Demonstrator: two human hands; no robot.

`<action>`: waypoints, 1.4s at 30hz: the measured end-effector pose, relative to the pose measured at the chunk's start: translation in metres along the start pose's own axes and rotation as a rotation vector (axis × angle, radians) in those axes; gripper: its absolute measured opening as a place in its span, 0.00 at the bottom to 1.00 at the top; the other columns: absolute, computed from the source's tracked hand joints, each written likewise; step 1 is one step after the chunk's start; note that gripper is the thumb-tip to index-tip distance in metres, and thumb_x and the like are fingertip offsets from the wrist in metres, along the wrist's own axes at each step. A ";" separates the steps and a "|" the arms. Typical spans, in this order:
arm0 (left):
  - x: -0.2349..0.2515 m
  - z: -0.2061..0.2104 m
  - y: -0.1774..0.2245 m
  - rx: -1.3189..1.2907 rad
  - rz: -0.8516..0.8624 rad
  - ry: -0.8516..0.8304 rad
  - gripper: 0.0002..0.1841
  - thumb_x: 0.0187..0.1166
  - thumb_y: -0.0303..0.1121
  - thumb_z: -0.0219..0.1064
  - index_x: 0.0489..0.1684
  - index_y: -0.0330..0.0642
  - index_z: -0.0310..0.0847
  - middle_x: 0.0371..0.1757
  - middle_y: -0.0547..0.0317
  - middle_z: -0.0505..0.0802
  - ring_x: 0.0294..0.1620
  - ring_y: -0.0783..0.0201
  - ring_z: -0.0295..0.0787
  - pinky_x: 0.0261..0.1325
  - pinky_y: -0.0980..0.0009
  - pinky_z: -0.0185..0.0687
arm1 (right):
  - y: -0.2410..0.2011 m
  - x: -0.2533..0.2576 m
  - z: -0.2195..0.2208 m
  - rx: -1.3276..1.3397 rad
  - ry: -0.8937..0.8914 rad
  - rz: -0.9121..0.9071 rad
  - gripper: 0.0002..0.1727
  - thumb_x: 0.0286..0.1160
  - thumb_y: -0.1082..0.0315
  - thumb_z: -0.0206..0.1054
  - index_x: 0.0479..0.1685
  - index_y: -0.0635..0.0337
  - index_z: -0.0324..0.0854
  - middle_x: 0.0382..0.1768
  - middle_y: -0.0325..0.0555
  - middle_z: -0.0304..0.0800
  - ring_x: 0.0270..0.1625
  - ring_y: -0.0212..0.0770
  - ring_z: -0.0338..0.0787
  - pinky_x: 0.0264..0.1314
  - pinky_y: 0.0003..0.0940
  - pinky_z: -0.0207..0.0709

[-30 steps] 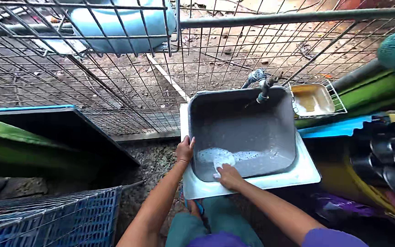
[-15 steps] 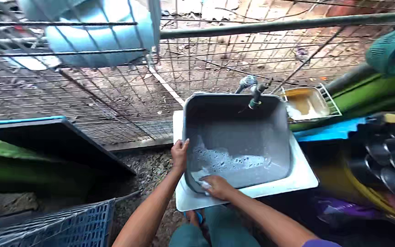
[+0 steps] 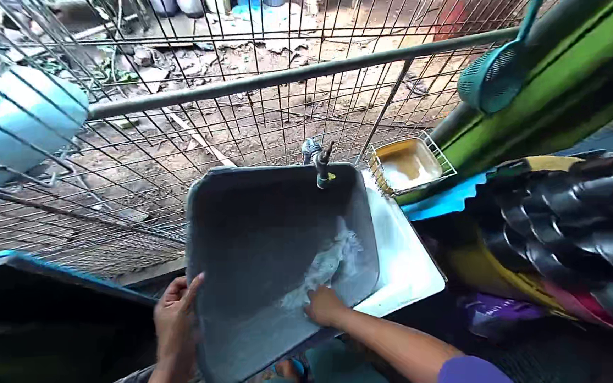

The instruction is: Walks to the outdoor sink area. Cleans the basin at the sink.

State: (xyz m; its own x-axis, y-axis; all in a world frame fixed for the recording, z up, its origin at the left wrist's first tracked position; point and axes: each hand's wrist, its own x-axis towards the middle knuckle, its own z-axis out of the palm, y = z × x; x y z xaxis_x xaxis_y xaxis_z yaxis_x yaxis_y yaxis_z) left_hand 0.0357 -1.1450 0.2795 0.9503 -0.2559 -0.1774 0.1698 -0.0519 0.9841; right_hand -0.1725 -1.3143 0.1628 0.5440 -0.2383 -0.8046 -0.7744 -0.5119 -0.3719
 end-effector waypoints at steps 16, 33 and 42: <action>-0.051 -0.002 0.070 0.287 0.284 0.028 0.11 0.64 0.23 0.72 0.26 0.53 0.78 0.16 0.90 0.79 0.16 0.91 0.72 0.23 0.91 0.73 | 0.132 0.062 -0.123 -0.465 0.642 -0.481 0.29 0.75 0.79 0.63 0.80 0.75 0.72 0.86 0.74 0.63 0.90 0.74 0.59 0.89 0.77 0.46; -0.070 0.013 0.056 0.231 0.256 0.098 0.17 0.67 0.15 0.66 0.25 0.57 0.78 0.18 0.91 0.86 0.19 0.91 0.79 0.28 0.89 0.79 | 0.092 0.108 -0.125 -0.213 0.631 -0.450 0.34 0.84 0.72 0.52 0.89 0.79 0.53 0.91 0.76 0.49 0.94 0.70 0.50 0.96 0.60 0.43; -0.086 0.018 0.055 0.214 0.239 0.053 0.20 0.60 0.10 0.64 0.32 0.53 0.78 0.23 0.88 0.90 0.25 0.89 0.85 0.33 0.85 0.85 | -0.123 0.044 -0.040 0.029 0.837 -1.190 0.38 0.63 0.66 0.78 0.81 0.62 0.77 0.85 0.61 0.72 0.88 0.66 0.68 0.86 0.64 0.65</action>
State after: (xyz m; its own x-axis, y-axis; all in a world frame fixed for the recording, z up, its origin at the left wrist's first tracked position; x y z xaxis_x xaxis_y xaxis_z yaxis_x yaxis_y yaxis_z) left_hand -0.0415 -1.1428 0.3488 0.9699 -0.2349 0.0649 -0.1135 -0.1999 0.9732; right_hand -0.0404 -1.2945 0.1920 0.8733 -0.1004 0.4767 0.2598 -0.7318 -0.6301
